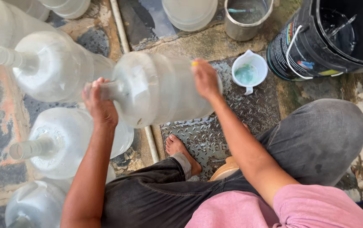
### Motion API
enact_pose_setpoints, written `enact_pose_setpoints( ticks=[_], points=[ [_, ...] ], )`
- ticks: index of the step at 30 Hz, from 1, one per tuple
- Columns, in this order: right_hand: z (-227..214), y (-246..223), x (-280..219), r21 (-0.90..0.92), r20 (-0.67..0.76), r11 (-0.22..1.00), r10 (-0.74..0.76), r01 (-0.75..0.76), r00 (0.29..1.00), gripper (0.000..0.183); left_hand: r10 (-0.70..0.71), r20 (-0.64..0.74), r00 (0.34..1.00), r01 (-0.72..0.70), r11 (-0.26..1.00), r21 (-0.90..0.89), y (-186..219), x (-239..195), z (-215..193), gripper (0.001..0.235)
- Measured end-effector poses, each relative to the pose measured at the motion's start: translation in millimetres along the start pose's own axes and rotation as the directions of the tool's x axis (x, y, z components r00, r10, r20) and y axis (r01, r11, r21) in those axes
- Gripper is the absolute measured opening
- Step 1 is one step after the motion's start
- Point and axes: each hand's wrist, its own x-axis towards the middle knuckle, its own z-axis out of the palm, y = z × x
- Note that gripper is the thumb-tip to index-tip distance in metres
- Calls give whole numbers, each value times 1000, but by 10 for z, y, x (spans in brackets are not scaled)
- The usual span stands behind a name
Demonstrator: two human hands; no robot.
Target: The person scrubs the exterior of a large plastic water dispenser bottle with a yellow sponge, then uses a toothbrush to clean the bottle's neck and threads. They rinse the bottle with water from a jug and repeat the process on another bottle.
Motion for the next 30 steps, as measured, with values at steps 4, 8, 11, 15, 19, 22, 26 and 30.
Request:
enact_pose_setpoints(
  ticks=[4, 8, 11, 15, 19, 22, 26, 30],
  points=[
    [-190, 214, 492, 624, 361, 627, 299, -467, 883, 64, 262, 252, 932, -282, 958, 45, -225, -67, 711, 49],
    [-582, -398, 802, 630, 291, 758, -30, -168, 956, 73, 326, 584, 744, -539, 808, 236, -486, -314, 1277, 47],
    [-750, -980, 614, -265, 146, 958, -77, 114, 986, 76, 379, 618, 689, -629, 736, 251, -549, -390, 1562, 53],
    [-414, -1126, -429, -448, 137, 813, -348, 371, 927, 83, 325, 619, 716, -664, 592, 457, -701, -356, 1860, 60],
    [-384, -859, -708, -489, 11, 789, -422, 373, 906, 70, 262, 624, 736, -564, 747, 352, -727, -420, 2022, 55],
    [-744, -742, -77, -345, -228, 927, -232, 145, 946, 55, 193, 852, 487, -624, 759, 185, -439, -422, 1879, 53],
    [-844, -585, 305, 232, 8, 966, -115, 110, 993, 63, 60, 911, 408, -615, 756, 225, -73, -316, 1225, 54],
    [-194, -82, 94, 144, -1, 947, -291, 288, 957, 71, 138, 413, 900, -259, 932, 253, -81, -197, 628, 56]
  ],
)
